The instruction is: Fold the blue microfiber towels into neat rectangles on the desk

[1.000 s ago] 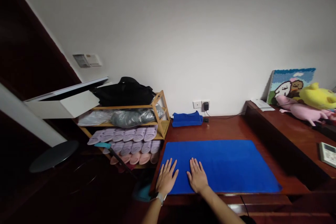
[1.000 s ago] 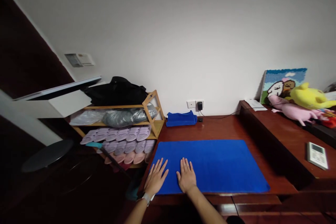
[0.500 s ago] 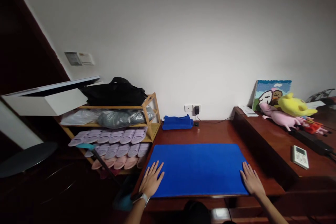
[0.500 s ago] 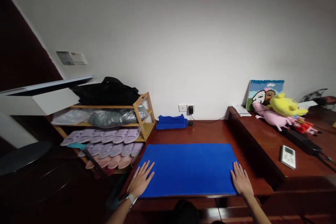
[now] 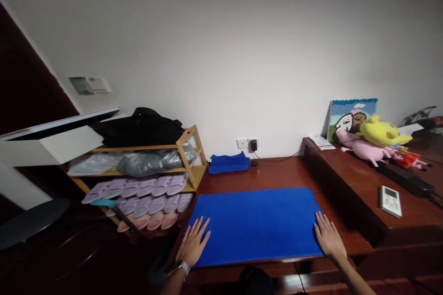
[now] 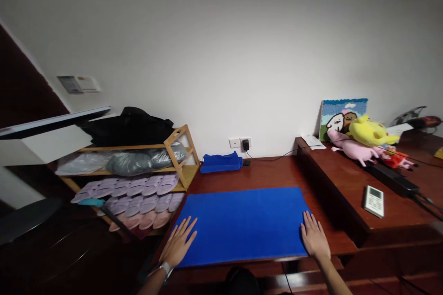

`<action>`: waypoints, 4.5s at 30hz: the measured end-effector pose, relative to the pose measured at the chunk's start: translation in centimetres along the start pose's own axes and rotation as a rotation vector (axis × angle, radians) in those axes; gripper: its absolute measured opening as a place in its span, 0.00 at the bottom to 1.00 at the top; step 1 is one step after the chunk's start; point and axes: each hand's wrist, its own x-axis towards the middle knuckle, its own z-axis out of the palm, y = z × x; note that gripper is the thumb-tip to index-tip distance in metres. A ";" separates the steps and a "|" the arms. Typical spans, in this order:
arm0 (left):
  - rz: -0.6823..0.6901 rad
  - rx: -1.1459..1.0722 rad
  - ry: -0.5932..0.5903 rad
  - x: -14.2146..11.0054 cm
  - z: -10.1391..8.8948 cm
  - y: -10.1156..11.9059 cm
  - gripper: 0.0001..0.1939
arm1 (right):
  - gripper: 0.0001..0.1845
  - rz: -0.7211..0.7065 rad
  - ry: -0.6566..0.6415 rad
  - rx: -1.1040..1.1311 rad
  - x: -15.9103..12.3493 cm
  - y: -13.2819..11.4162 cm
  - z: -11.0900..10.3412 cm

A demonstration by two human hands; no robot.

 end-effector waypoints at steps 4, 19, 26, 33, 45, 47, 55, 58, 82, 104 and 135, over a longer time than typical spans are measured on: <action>0.004 -0.003 0.012 0.1 0.3 -0.2 0.29 | 0.41 -0.007 0.004 -0.008 0.0 0.0 0.3; 0.020 -0.031 0.050 -0.1 1.0 -0.5 0.28 | 0.42 -0.028 0.005 -0.063 0.3 0.8 1.5; 0.022 -0.031 0.073 -0.2 1.2 -0.5 0.28 | 0.42 -0.025 -0.003 -0.057 0.4 1.1 1.7; 0.021 -0.040 0.083 -0.3 1.2 -0.5 0.28 | 0.44 -0.011 -0.026 -0.023 0.4 1.2 1.7; 0.022 -0.050 0.080 -0.2 1.2 -0.5 0.28 | 0.44 -0.017 -0.005 -0.045 0.3 1.0 1.6; 0.017 -0.049 0.071 -0.2 1.1 -0.4 0.28 | 0.44 -0.016 -0.013 -0.054 0.3 0.9 1.6; 0.016 -0.049 0.078 -0.2 1.1 -0.4 0.28 | 0.42 -0.012 0.010 -0.021 0.3 0.9 1.6; 0.017 -0.050 0.075 -0.2 1.0 -0.4 0.28 | 0.43 -0.012 -0.001 -0.028 0.3 1.0 1.6; 0.011 -0.051 0.074 -0.2 1.2 -0.6 0.28 | 0.43 -0.008 -0.016 -0.014 0.2 0.7 1.1; 0.019 -0.059 0.084 -0.1 1.2 -0.4 0.28 | 0.43 0.011 -0.021 -0.011 0.1 0.3 0.4; 0.010 -0.041 0.040 -0.2 0.4 0.1 0.28 | 0.42 0.012 -0.028 -0.032 0.0 0.3 0.1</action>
